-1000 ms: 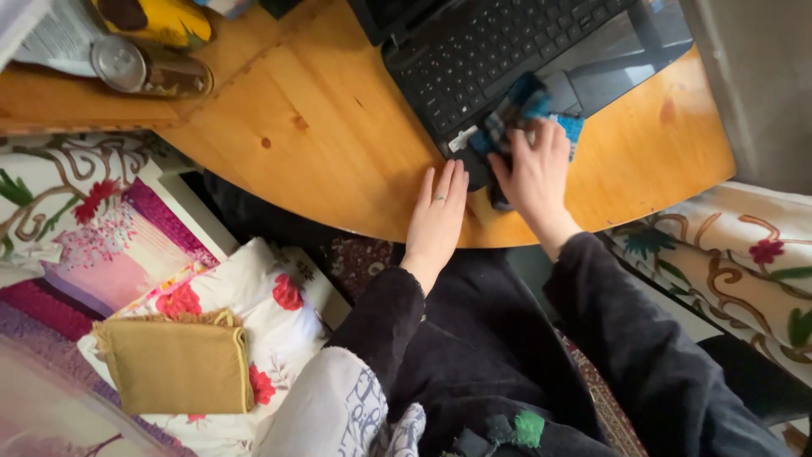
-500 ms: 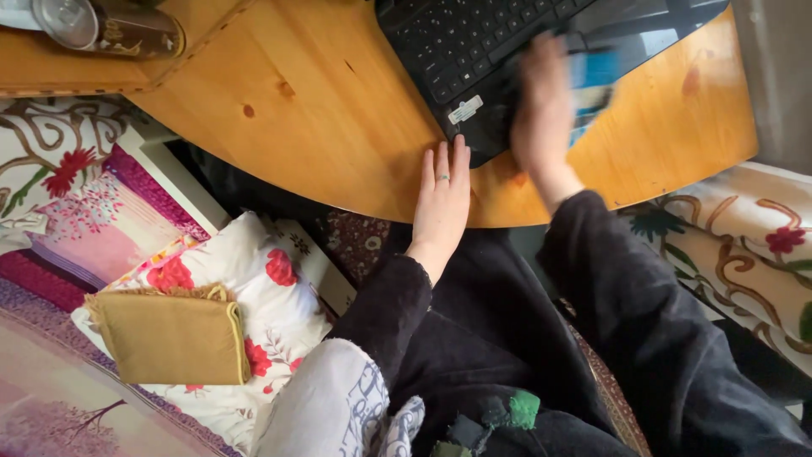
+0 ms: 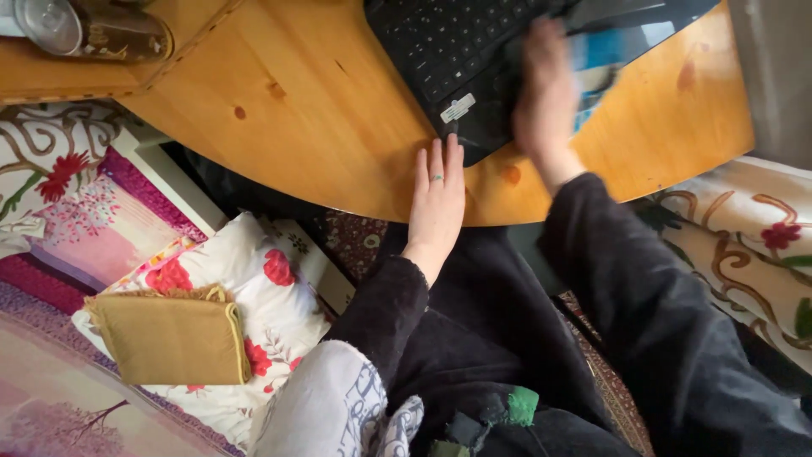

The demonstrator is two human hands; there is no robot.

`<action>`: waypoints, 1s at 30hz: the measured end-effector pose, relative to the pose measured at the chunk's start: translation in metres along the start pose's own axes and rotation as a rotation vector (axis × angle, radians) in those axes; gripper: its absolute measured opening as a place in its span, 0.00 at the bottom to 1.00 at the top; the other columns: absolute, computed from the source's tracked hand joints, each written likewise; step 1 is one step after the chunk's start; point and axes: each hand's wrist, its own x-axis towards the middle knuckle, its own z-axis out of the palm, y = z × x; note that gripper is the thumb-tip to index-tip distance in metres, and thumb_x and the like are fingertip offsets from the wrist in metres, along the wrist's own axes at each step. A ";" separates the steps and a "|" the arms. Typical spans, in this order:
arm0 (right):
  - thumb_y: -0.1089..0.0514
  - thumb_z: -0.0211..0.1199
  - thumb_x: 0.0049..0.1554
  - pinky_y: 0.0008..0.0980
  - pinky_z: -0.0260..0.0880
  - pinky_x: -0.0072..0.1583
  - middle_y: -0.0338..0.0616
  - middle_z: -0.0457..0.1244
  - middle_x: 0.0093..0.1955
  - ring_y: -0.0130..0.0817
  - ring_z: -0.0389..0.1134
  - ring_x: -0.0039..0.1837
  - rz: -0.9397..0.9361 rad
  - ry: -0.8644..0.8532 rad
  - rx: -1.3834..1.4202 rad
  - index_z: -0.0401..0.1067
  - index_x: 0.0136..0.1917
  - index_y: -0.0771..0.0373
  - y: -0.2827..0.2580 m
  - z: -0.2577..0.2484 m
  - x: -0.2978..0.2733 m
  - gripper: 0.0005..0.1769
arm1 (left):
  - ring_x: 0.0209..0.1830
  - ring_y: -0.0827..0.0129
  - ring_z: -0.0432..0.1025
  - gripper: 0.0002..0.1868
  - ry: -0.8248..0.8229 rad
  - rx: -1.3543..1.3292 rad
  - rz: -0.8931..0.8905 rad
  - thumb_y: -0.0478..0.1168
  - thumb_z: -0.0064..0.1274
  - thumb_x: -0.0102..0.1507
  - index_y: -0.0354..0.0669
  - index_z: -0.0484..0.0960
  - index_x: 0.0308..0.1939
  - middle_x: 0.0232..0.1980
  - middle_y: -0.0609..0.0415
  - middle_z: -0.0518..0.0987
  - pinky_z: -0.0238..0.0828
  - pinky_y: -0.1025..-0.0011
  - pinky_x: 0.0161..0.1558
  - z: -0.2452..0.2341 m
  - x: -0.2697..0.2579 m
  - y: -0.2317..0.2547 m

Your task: The person wipes a wooden desk and bookshelf with a blue cloth, moving a small box and a calendar aside to reach the surfaces. They clean the desk surface, the laptop area, and the bookshelf shelves, then return the items to their original positions.

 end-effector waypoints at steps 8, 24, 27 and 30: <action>0.56 0.65 0.41 0.56 0.55 0.79 0.60 0.57 0.77 0.58 0.55 0.79 -0.404 -0.410 0.094 0.70 0.71 0.71 -0.009 -0.037 -0.018 0.44 | 0.78 0.48 0.55 0.29 -0.024 0.006 0.036 0.46 0.41 0.70 0.45 0.69 0.75 0.79 0.49 0.61 0.44 0.47 0.79 -0.007 0.002 -0.011; 0.61 0.35 0.64 0.48 0.58 0.76 0.50 0.62 0.74 0.48 0.62 0.76 -0.571 -0.193 0.093 0.74 0.68 0.62 -0.027 -0.014 -0.034 0.29 | 0.75 0.45 0.61 0.25 0.068 -0.066 0.039 0.34 0.38 0.70 0.41 0.71 0.71 0.78 0.43 0.62 0.49 0.43 0.78 -0.001 0.005 -0.010; 0.59 0.34 0.66 0.62 0.57 0.74 0.63 0.63 0.69 0.63 0.60 0.74 -0.624 -0.286 0.376 0.72 0.66 0.67 0.025 -0.043 0.008 0.28 | 0.74 0.47 0.63 0.25 0.067 -0.090 0.029 0.34 0.39 0.69 0.40 0.70 0.72 0.78 0.44 0.61 0.51 0.45 0.78 -0.006 0.005 -0.012; 0.70 0.55 0.47 0.75 0.39 0.74 0.72 0.57 0.75 0.72 0.50 0.78 -0.159 -0.141 -0.092 0.68 0.75 0.72 0.081 -0.077 0.036 0.40 | 0.77 0.49 0.59 0.32 -0.115 0.016 0.072 0.41 0.41 0.67 0.42 0.63 0.77 0.82 0.47 0.54 0.47 0.49 0.78 -0.015 0.006 -0.013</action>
